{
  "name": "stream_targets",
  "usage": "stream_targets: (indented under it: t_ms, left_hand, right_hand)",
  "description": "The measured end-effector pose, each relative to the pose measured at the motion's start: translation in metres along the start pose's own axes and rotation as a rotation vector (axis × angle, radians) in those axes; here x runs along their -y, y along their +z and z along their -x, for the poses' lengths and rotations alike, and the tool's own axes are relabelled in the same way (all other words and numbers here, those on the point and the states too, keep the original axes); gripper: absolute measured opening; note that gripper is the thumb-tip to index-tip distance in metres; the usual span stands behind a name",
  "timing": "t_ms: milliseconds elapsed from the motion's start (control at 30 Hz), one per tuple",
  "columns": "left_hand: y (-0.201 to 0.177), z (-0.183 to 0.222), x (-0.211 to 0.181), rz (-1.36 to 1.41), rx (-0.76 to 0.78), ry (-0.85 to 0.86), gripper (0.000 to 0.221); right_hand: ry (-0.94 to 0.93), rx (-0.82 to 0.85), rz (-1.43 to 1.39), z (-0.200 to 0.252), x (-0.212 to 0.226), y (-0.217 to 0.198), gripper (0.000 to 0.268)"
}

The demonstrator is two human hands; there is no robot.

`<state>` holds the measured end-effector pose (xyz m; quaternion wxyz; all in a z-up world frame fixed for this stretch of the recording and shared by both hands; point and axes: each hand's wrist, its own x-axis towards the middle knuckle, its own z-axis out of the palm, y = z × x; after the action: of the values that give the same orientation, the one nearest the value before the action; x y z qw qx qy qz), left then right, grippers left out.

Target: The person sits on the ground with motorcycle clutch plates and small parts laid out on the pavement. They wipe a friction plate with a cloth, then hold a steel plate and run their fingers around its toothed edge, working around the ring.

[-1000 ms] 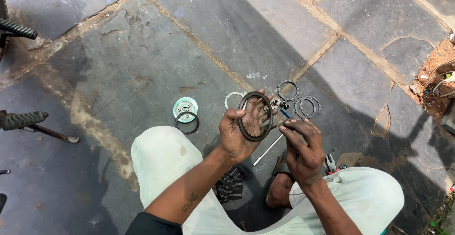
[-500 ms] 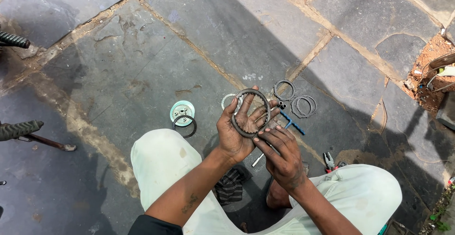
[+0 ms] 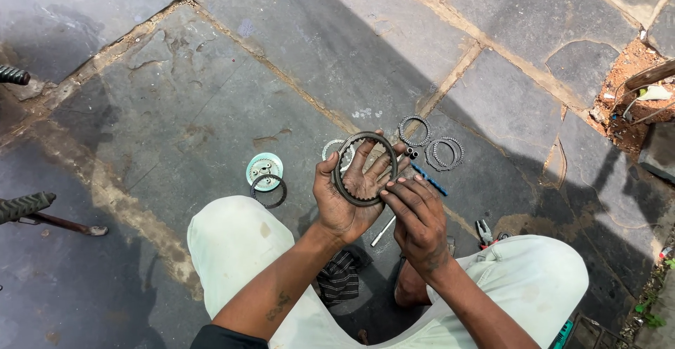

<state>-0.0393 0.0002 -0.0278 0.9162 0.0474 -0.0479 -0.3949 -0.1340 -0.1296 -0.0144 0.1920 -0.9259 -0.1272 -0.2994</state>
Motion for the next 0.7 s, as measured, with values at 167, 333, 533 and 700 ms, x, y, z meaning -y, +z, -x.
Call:
stream_targets:
  t_ms: [167, 333, 533, 700]
  left_hand:
    - [0.0028, 0.0015, 0.0, -0.058, -0.026, 0.002, 0.079]
    - [0.0039, 0.0007, 0.0009, -0.027, -0.042, 0.015, 0.081]
    - [-0.0013, -0.0021, 0.0014, -0.029, -0.027, 0.023, 0.081]
    - [0.0024, -0.0031, -0.0002, -0.08, 0.003, 0.023, 0.086]
  right_hand:
    - [0.008, -0.01, -0.002, 0.0015, -0.002, 0.0024, 0.031]
    - [0.019, 0.004, 0.002, 0.0002, -0.0004, 0.0006, 0.034]
    - [0.01, 0.003, -0.038, 0.0043, 0.0018, 0.0003, 0.034]
    - [-0.05, -0.006, -0.03, 0.0057, 0.0002, 0.0047, 0.03]
